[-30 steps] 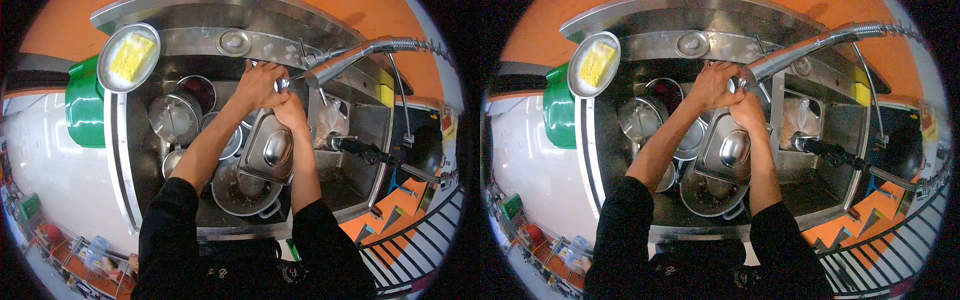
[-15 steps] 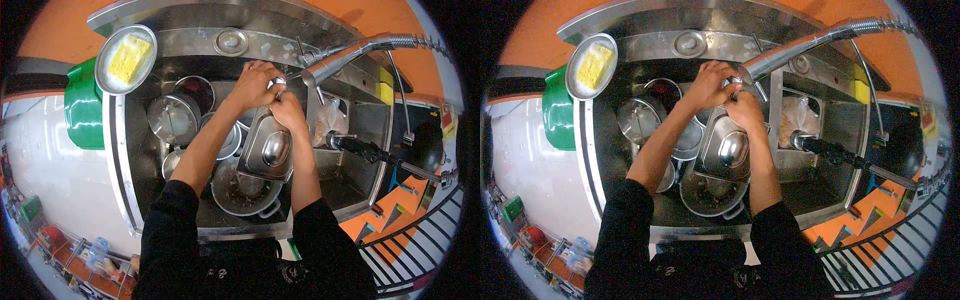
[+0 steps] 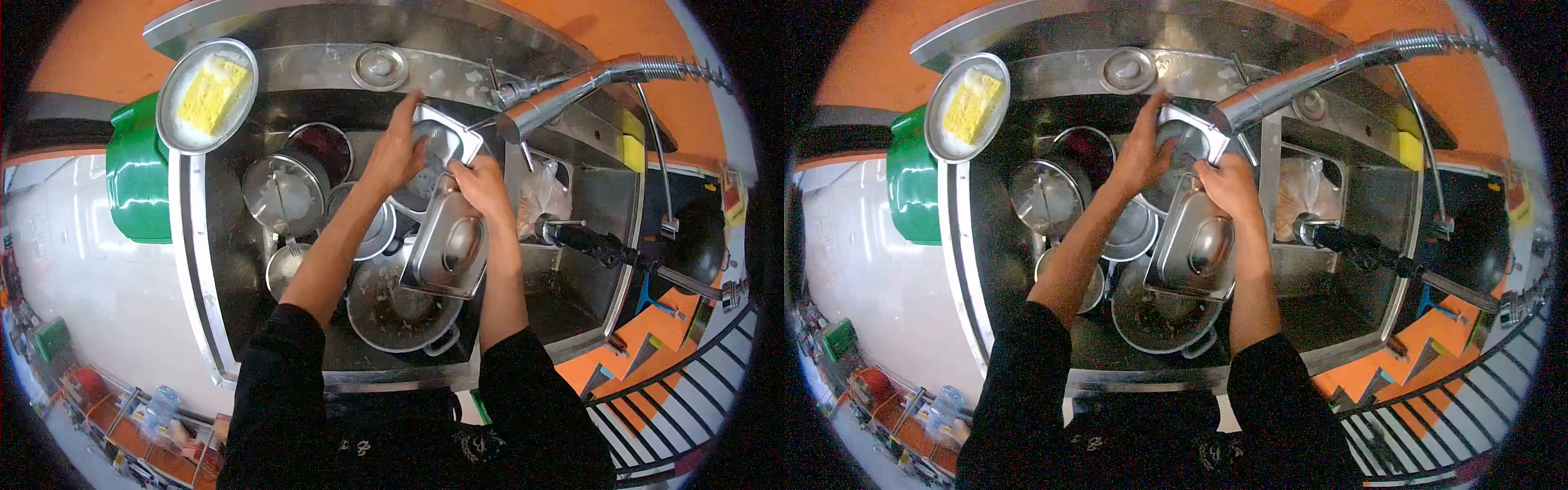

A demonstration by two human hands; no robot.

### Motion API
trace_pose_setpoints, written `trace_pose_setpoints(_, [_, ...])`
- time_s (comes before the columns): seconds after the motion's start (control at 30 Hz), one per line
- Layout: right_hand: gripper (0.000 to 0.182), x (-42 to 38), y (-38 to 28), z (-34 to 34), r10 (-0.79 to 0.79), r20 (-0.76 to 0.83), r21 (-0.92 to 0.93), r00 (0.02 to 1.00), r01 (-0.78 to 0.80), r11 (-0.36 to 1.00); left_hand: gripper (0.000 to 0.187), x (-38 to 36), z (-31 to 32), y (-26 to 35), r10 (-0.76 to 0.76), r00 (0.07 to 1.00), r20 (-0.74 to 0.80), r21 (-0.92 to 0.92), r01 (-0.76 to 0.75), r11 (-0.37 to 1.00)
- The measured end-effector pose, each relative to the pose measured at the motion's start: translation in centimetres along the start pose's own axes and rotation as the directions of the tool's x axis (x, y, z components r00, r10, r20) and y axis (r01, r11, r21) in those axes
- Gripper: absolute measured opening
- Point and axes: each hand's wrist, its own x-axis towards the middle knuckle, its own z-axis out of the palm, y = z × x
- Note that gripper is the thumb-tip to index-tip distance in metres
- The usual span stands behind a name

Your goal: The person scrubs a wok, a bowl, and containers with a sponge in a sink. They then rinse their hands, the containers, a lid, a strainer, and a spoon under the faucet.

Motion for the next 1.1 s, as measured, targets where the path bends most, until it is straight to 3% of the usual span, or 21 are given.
trace_pose_setpoints(0.07, [0.032,0.7,2.9,0.4,0.045,-0.079,0.165,0.996,-0.031,0.986,0.041,-1.1,-0.3,-0.1,-0.078,0.996,-0.047,-0.004,0.078,0.997])
trace_pose_setpoints(0.1, [0.033,0.8,2.8,0.1,0.014,-0.09,0.202,0.996,0.004,0.979,0.041,-1.6,-1.0,0.3,-0.286,0.953,0.103,0.048,0.282,0.958])
trace_pose_setpoints(0.13, [0.033,0.7,2.9,-0.2,-0.013,-0.104,0.239,0.994,0.038,0.97,0.042,-2.3,-2.1,0.8,-0.481,0.844,0.239,0.128,0.463,0.877])
trace_pose_setpoints(0.17, [0.034,0.5,2.8,-0.6,-0.038,-0.121,0.274,0.992,0.07,0.959,0.043,-2.9,-2.7,1.2,-0.648,0.676,0.351,0.232,0.608,0.76])
trace_pose_setpoints(0.2, [0.034,-0.6,0.7,-0.8,0.017,-0.105,0.342,0.994,0.02,0.939,0.041,-3.7,-2.6,1.3,-0.718,0.607,0.341,0.08,0.742,0.665])
trace_pose_setpoints(0.27, [0.035,-0.8,1.3,-0.2,0.0,-0.155,0.133,0.988,0.021,0.991,0.039,-5.8,-2.3,0.5,-0.826,0.436,0.357,-0.224,0.899,0.377])
trace_pose_setpoints(0.3, [0.036,-1.0,1.0,0.3,-0.016,-0.17,0.026,0.985,0.021,0.999,0.033,-7.1,-1.6,-0.2,-0.799,0.449,0.4,-0.458,0.853,0.25])
trace_pose_setpoints(0.33, [0.039,-1.7,0.5,0.7,-0.077,-0.189,0.131,0.979,0.102,0.986,0.027,-8.4,-0.3,-1.0,-0.767,0.474,0.431,-0.655,0.75,0.096])
trace_pose_setpoints(0.37, [0.038,-2.0,0.7,1.1,-0.055,-0.216,0.125,0.975,0.083,0.989,0.022,-9.1,0.8,-1.0,-0.731,0.512,0.451,-0.799,0.597,-0.074])
trace_pose_setpoints(0.4, [0.038,-2.0,1.2,1.7,-0.034,-0.245,0.118,0.969,0.065,0.991,0.018,-8.8,1.3,0.1,-0.736,0.515,0.44,-0.844,0.517,-0.143])
trace_pose_setpoints(0.43, [0.038,-2.1,1.8,2.2,-0.014,-0.274,0.111,0.962,0.046,0.993,0.019,-8.3,1.5,0.8,-0.734,0.513,0.444,-0.837,0.529,-0.136])
trace_pose_setpoints(0.5, [0.04,-2.5,1.9,2.9,-0.103,-0.361,0.116,0.927,0.155,0.981,0.021,-7.6,1.8,1.3,-0.733,0.506,0.455,-0.822,0.556,-0.127])
trace_pose_setpoints(0.53, [0.04,-2.7,1.9,3.1,-0.131,-0.384,0.102,0.914,0.183,0.978,0.023,-8.3,2.5,-1.1,-0.698,0.509,0.504,-0.768,0.634,-0.091])
trace_pose_setpoints(0.63, [0.042,-3.0,1.2,2.6,-0.112,-0.377,0.025,0.919,0.131,0.991,0.029,-8.5,4.3,-4.0,-0.786,0.531,0.317,-0.769,0.628,0.115])
trace_pose_setpoints(0.7, [0.043,-2.9,1.4,2.7,-0.066,-0.369,0.012,0.927,0.076,0.997,0.036,-7.5,3.8,-3.1,-0.742,0.67,-0.024,-0.5,0.635,0.589])
trace_pose_setpoints(0.73, [0.043,-2.7,1.8,2.9,-0.045,-0.375,0.03,0.926,0.06,0.998,0.04,-7.1,3.7,-2.6,-0.647,0.745,-0.166,-0.284,0.592,0.754])
trace_pose_setpoints(0.83, [0.042,-2.5,2.3,3.0,-0.02,-0.388,0.092,0.921,0.06,0.994,0.04,-6.0,2.9,0.1,-0.572,0.773,-0.275,-0.179,0.543,0.82])
trace_pose_setpoints(0.93, [0.039,-3.0,1.9,3.1,-0.045,-0.434,0.152,0.9,0.123,0.981,0.043,-5.7,2.7,-0.1,-0.644,0.736,-0.207,-0.147,0.628,0.764])
trace_pose_setpoints(0.97, [0.038,-3.3,1.5,3.1,-0.059,-0.454,0.171,0.889,0.152,0.973,0.042,-5.9,2.8,-0.6,-0.612,0.765,-0.201,-0.114,0.603,0.79])
trace_pose_setpoints(1.03, [0.035,-3.6,1.1,2.0,0.02,-0.43,0.112,0.903,0.032,0.993,0.041,-6.5,3.0,-1.5,-0.542,0.82,-0.186,-0.049,0.543,0.838])
trace_pose_setpoints(1.1, [0.035,-3.6,1.1,0.8,0.033,-0.409,0.094,0.912,0.006,0.996,0.042,-5.9,2.1,-0.8,-0.35,0.932,-0.092,0.266,0.362,0.893])
